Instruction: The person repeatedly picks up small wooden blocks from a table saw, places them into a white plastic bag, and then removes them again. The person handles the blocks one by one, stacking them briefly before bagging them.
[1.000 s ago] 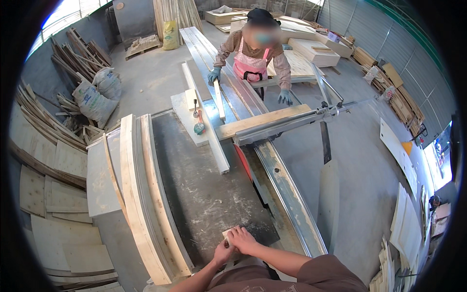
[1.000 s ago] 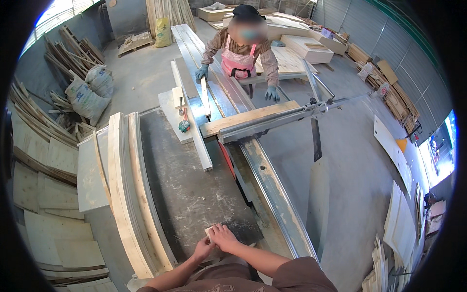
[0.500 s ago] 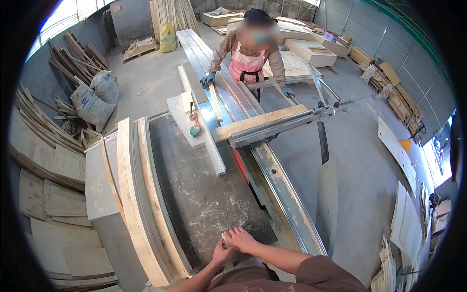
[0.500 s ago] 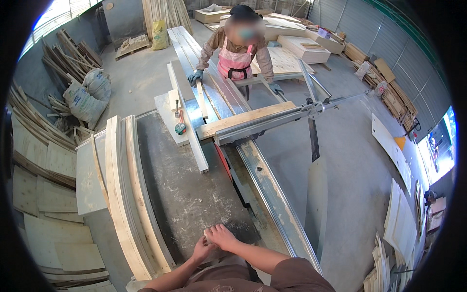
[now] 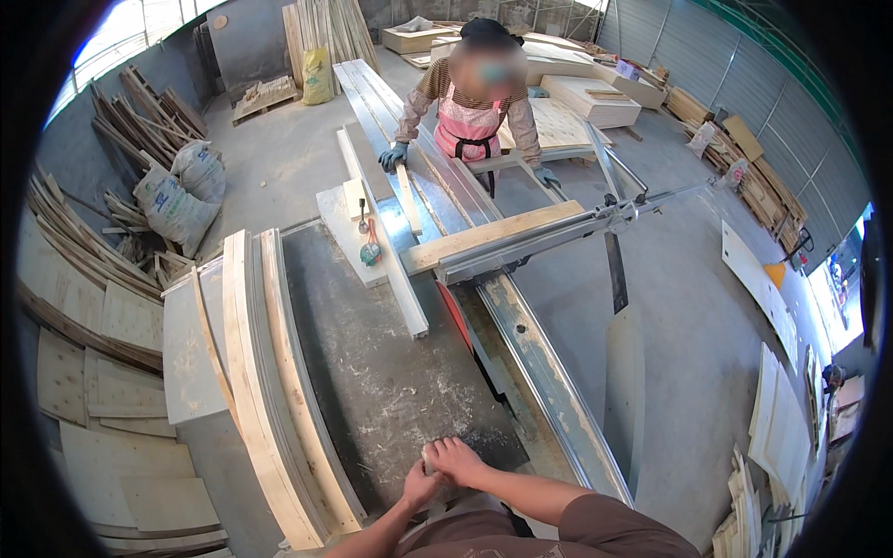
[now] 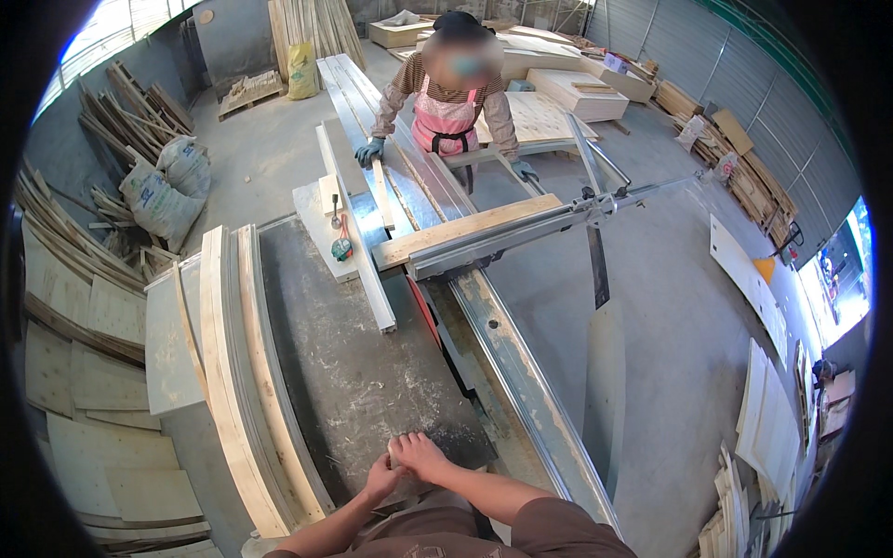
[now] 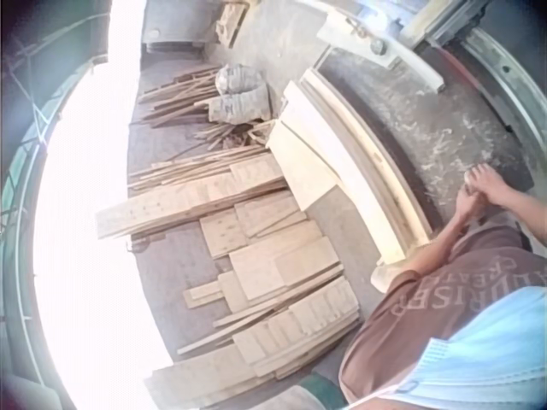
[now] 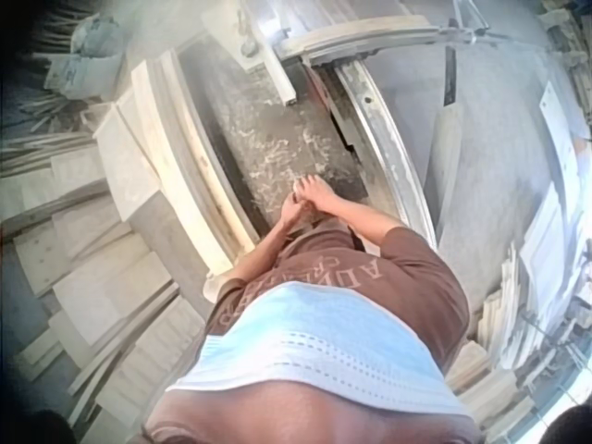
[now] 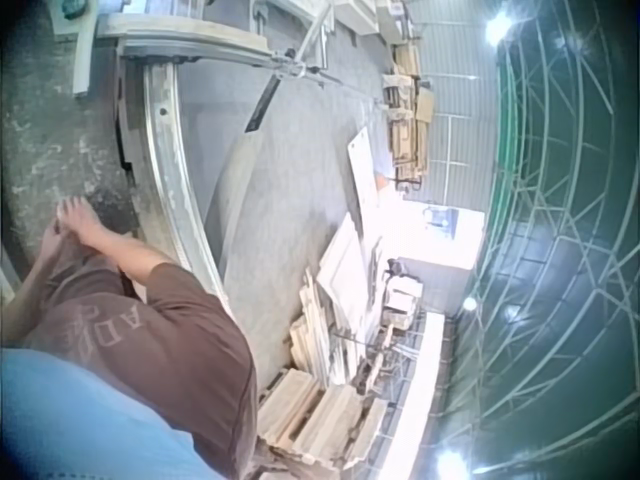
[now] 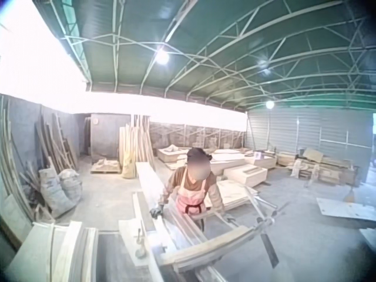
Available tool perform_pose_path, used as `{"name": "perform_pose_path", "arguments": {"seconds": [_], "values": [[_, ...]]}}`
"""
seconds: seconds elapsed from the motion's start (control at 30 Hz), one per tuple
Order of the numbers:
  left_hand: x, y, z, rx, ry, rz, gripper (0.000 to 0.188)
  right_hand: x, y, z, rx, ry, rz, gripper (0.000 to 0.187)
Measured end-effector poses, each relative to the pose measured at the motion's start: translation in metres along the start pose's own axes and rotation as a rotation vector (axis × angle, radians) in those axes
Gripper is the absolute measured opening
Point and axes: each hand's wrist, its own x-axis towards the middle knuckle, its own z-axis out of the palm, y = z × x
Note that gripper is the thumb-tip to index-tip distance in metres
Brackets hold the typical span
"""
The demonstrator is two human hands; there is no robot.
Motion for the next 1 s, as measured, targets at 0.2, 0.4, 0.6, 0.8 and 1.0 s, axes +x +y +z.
{"name": "perform_pose_path", "arguments": {"seconds": [0.2,0.4,0.6,0.8,1.0], "values": [[0.009,-0.014,-0.002,0.031,-0.035,-0.032,0.054,-0.014,-0.002,-0.028,0.168,0.071,0.047,0.081],[0.025,-0.042,0.012,-0.281,-0.004,-0.049,0.048,-0.019,0.002,-0.017,0.534,-0.033,0.583,0.089],[0.039,-0.051,0.014,-0.207,-0.016,-0.058,0.052,-0.014,0.011,0.043,0.908,-0.106,0.855,0.084],[0.05,-0.066,0.016,-0.219,-0.013,-0.035,0.062,-0.01,0.01,0.037,0.965,-0.18,0.803,0.094],[0.009,-0.001,-0.015,-0.267,-0.064,0.04,0.072,-0.016,0.009,0.03,0.924,-0.102,0.689,0.088]]}}
